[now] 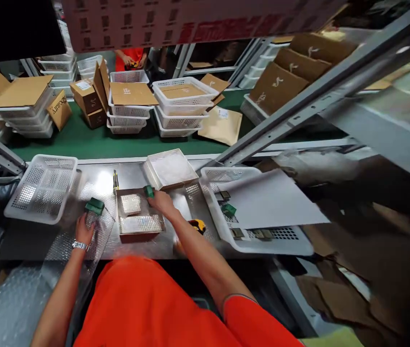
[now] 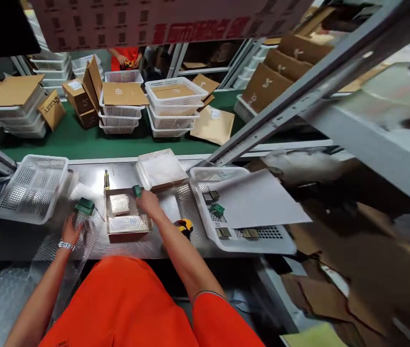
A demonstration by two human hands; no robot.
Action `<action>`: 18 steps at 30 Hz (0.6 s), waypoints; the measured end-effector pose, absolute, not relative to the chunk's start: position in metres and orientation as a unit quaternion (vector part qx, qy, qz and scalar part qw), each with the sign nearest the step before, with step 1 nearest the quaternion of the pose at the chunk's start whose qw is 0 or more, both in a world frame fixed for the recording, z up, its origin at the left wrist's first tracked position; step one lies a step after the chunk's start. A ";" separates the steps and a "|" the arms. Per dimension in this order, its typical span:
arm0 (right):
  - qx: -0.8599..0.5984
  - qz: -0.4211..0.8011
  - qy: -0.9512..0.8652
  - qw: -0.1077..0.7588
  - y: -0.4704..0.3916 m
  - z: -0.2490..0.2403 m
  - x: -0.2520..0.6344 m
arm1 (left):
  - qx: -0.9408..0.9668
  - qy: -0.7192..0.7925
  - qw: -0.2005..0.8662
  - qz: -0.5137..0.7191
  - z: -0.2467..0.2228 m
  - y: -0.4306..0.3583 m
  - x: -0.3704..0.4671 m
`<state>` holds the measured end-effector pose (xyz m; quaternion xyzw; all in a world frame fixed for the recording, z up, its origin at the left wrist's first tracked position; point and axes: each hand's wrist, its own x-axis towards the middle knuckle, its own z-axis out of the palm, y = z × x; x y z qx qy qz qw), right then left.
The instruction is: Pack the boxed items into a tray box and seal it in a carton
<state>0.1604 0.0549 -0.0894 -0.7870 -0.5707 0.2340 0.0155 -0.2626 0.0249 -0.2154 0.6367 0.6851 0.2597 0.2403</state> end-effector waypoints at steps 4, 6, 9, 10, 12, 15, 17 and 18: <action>-0.735 0.200 -0.642 0.090 0.057 -0.072 0.129 | 0.590 0.730 0.227 0.260 -0.222 0.053 -0.249; -0.678 0.221 -0.692 0.112 0.061 -0.067 0.093 | 0.582 0.736 0.231 0.259 -0.224 0.070 -0.236; -0.616 0.247 -0.744 0.076 0.070 -0.072 0.031 | 0.586 0.725 0.244 0.267 -0.229 0.083 -0.226; -0.602 0.250 -0.756 0.050 0.073 -0.076 0.012 | 0.586 0.723 0.248 0.270 -0.231 0.082 -0.227; -0.586 0.251 -0.771 -0.005 0.079 -0.086 -0.021 | 0.578 0.726 0.250 0.277 -0.237 0.071 -0.235; -0.582 0.248 -0.772 -0.057 0.088 -0.104 -0.057 | 0.554 0.739 0.243 0.297 -0.247 0.045 -0.253; -0.583 0.245 -0.771 -0.073 0.094 -0.115 -0.074 | 0.544 0.741 0.245 0.309 -0.251 0.031 -0.260; -0.582 0.244 -0.772 -0.078 0.097 -0.119 -0.081 | 0.541 0.740 0.250 0.312 -0.251 0.027 -0.262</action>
